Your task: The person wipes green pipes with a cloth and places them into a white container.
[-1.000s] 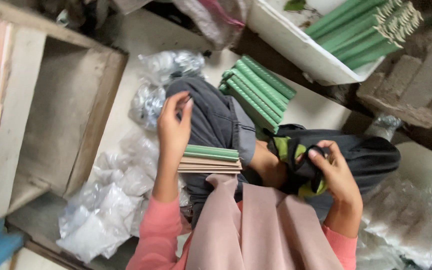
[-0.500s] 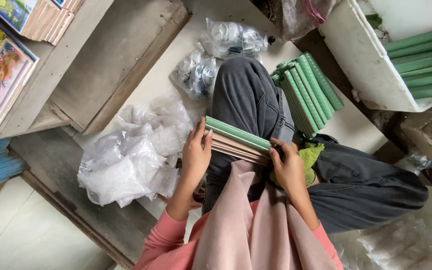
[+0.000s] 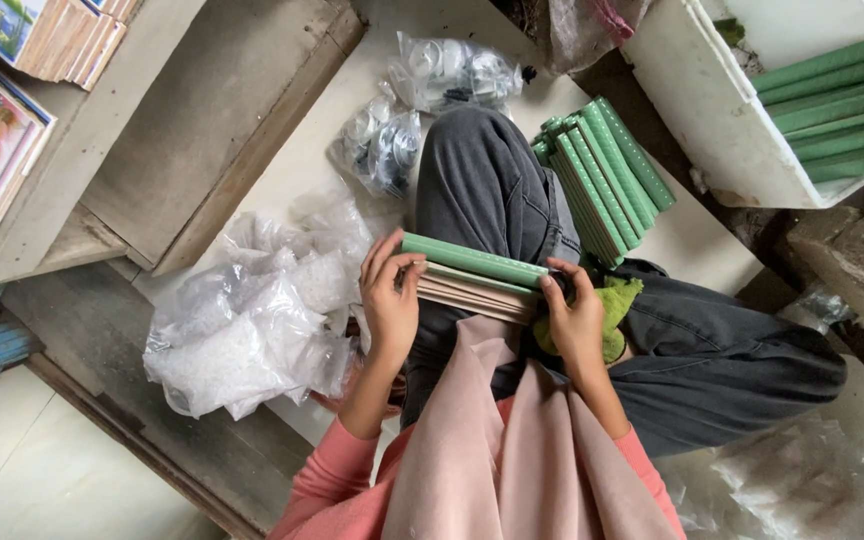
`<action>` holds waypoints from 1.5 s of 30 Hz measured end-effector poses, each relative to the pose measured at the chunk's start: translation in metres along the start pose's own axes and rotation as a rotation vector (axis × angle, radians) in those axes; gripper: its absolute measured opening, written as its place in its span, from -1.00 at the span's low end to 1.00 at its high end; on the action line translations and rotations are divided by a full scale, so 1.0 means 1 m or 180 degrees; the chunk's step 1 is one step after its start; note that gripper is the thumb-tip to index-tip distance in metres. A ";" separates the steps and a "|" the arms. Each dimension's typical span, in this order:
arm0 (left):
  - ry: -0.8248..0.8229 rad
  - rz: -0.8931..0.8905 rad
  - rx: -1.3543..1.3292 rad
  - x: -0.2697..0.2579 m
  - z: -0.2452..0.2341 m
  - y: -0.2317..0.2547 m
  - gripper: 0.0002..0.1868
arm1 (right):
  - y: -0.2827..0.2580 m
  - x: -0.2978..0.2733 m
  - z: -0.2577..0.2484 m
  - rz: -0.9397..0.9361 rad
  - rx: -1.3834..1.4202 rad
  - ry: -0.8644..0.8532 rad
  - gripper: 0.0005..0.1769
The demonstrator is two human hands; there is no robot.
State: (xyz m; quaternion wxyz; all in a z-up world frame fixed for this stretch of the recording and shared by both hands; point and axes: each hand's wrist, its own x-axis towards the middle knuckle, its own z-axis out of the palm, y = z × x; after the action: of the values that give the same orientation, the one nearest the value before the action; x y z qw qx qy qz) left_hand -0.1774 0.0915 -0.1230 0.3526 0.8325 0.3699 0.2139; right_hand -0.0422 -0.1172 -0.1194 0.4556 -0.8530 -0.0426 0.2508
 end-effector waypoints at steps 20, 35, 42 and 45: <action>-0.1002 -0.0817 -0.2168 0.055 -0.031 0.111 -0.88 | -0.012 -0.020 -0.127 -0.0885 0.0741 0.0015 -0.71; -0.2923 -0.0087 -0.4864 0.031 0.021 0.244 -0.24 | -0.125 0.000 -0.239 -0.1960 0.0876 0.3111 -0.74; -0.1593 0.0537 -0.3757 0.016 0.075 0.244 -0.34 | -0.156 -0.025 -0.133 -0.3865 -0.0298 0.2606 -0.73; -0.0555 0.0336 -0.2737 0.002 0.119 0.170 -0.49 | -0.137 -0.005 -0.106 -0.4243 -0.0462 0.2001 -0.63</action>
State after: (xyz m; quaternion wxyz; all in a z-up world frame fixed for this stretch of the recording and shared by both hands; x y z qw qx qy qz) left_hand -0.0237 -0.0393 -0.0749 0.6853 0.6428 0.1732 0.2951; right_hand 0.0239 -0.1192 0.0403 0.4444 -0.7057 -0.4356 -0.3386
